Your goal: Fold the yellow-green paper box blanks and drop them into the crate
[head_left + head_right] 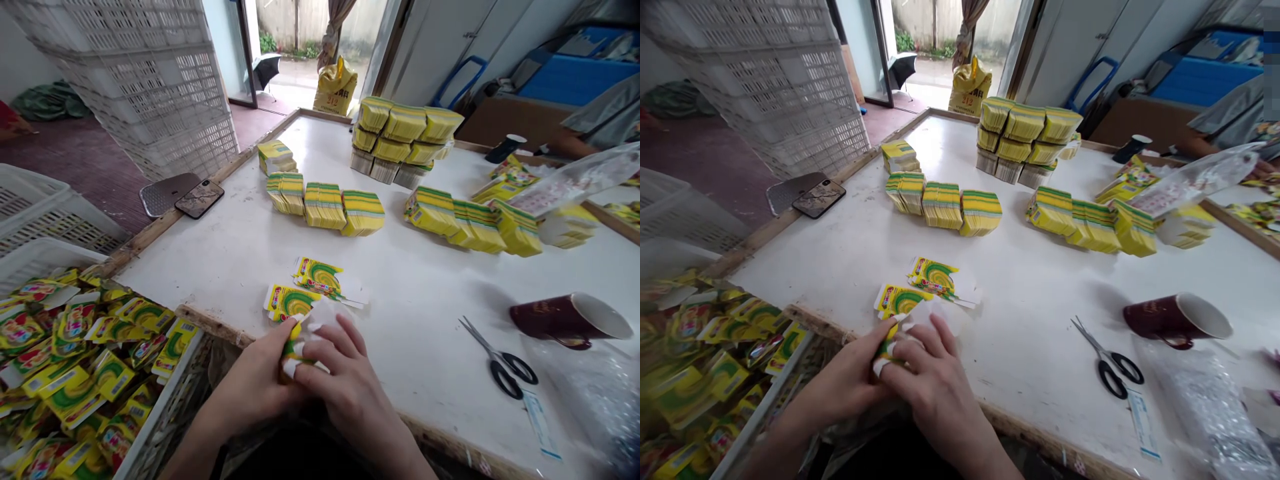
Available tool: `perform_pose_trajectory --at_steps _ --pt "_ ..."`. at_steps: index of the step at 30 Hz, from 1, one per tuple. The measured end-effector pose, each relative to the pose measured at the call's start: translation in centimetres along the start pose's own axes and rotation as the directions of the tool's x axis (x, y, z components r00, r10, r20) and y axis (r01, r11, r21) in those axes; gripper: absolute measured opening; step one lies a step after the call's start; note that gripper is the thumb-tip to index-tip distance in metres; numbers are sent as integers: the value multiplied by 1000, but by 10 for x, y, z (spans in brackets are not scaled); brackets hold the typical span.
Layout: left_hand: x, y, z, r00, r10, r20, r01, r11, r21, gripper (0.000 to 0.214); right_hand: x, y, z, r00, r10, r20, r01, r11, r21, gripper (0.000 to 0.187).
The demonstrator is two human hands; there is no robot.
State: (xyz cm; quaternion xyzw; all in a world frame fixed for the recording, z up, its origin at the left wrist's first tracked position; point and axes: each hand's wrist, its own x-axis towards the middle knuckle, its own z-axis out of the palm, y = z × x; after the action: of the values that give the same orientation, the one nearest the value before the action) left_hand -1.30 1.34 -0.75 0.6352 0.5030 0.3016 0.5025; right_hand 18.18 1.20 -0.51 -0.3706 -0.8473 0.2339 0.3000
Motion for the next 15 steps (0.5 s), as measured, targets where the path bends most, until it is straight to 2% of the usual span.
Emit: perform_pose_trajectory --at_steps 2,4,5,7,8,10,11,13,15 --pt "5 -10 9 1000 -19 -25 19 1000 1 59 -5 4 4 981 124 -151 -116 991 62 55" --pt "4 -17 17 994 -31 -104 41 995 89 59 -9 9 9 909 321 -265 -254 932 257 73" --pt "2 -19 21 992 -24 -124 41 989 143 62 -10 11 13 869 425 -253 -310 867 390 74" --pt "-2 -19 28 995 29 -91 -8 975 220 70 -11 14 24 812 575 -95 -393 661 639 63" --pt "-4 -19 31 995 74 -62 -57 968 243 73 -10 15 30 796 605 14 -419 534 734 54" --pt "-7 -17 37 984 174 -33 -158 947 281 77 -8 17 40 777 602 183 -440 312 842 42" --pt "-7 -17 39 975 219 -36 -199 933 300 76 -7 17 44 774 594 220 -437 249 865 39" --pt "-7 -15 40 959 275 -65 -241 916 320 71 -5 17 46 771 598 217 -421 224 879 38" --pt "-6 -14 40 964 257 -70 -227 932 283 62 -4 15 42 791 590 162 -397 294 869 45"
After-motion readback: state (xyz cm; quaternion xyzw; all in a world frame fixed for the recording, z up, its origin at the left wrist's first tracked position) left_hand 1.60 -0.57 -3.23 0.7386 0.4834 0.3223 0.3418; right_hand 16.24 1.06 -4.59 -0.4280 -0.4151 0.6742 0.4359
